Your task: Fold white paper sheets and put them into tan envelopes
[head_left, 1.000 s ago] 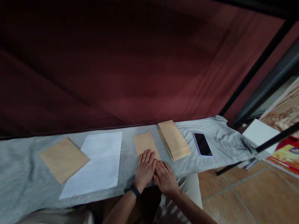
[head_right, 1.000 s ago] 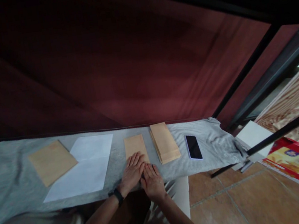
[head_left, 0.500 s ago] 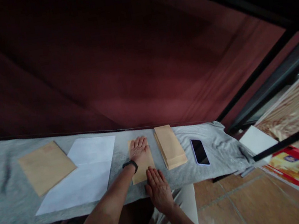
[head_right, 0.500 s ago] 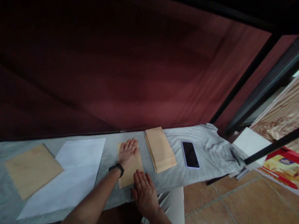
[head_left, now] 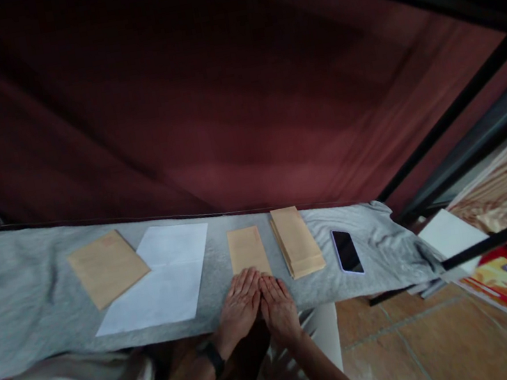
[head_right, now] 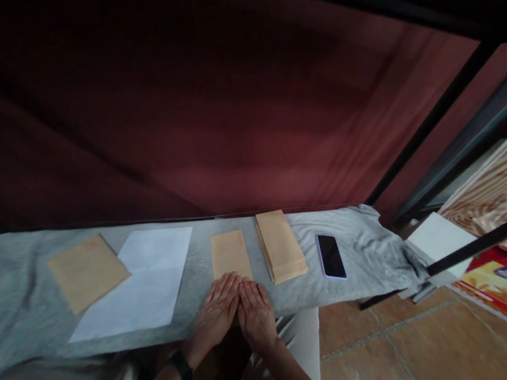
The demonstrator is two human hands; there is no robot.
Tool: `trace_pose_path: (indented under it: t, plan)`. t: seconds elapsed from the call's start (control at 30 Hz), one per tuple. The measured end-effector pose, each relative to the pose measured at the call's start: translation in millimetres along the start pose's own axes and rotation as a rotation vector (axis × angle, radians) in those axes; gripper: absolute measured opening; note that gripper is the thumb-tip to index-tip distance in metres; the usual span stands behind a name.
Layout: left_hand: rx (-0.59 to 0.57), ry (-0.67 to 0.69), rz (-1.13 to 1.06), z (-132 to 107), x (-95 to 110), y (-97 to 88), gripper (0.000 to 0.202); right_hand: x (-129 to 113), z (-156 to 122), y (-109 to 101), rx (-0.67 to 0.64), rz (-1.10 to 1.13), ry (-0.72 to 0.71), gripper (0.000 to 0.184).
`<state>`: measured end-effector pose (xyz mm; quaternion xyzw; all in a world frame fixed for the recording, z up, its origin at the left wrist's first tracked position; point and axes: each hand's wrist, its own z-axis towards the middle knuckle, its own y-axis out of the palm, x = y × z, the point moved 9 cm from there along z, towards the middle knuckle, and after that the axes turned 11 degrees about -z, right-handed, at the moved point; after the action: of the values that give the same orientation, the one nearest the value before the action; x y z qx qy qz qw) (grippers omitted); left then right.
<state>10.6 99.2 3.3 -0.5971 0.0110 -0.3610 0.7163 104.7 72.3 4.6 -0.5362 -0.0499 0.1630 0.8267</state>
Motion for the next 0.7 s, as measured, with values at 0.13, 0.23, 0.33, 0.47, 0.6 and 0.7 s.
trace_pose_path:
  t: [0.13, 0.23, 0.33, 0.47, 0.6, 0.7]
  plan:
    - [0.027, 0.008, -0.001, -29.2, 8.8, -7.4, 0.051, -1.8, -1.8, -3.3, -0.035, -0.004, -0.066, 0.048]
    - [0.021, -0.008, -0.017, -37.1, 12.0, -14.0, 0.052, 1.2, -5.6, -6.9, -0.074, -0.01, -0.089, 0.047]
    - [0.012, -0.045, -0.035, -41.5, 10.7, -21.4, 0.052, 8.5, -11.4, -11.3, -0.104, -0.007, -0.073, 0.049]
    - [0.028, -0.087, -0.058, -48.6, 4.4, -30.0, 0.053, 19.2, -18.8, -20.4, -0.101, 0.022, -0.02, 0.049]
    - [0.016, -0.112, -0.033, -49.0, 4.3, -27.8, 0.051, 28.5, -13.0, -25.6, -0.077, 0.111, 0.101, 0.042]
    - [0.007, -0.172, -0.003, -43.0, 8.2, -20.3, 0.05, 42.7, 2.4, -22.6, -0.03, 0.228, 0.311, 0.037]
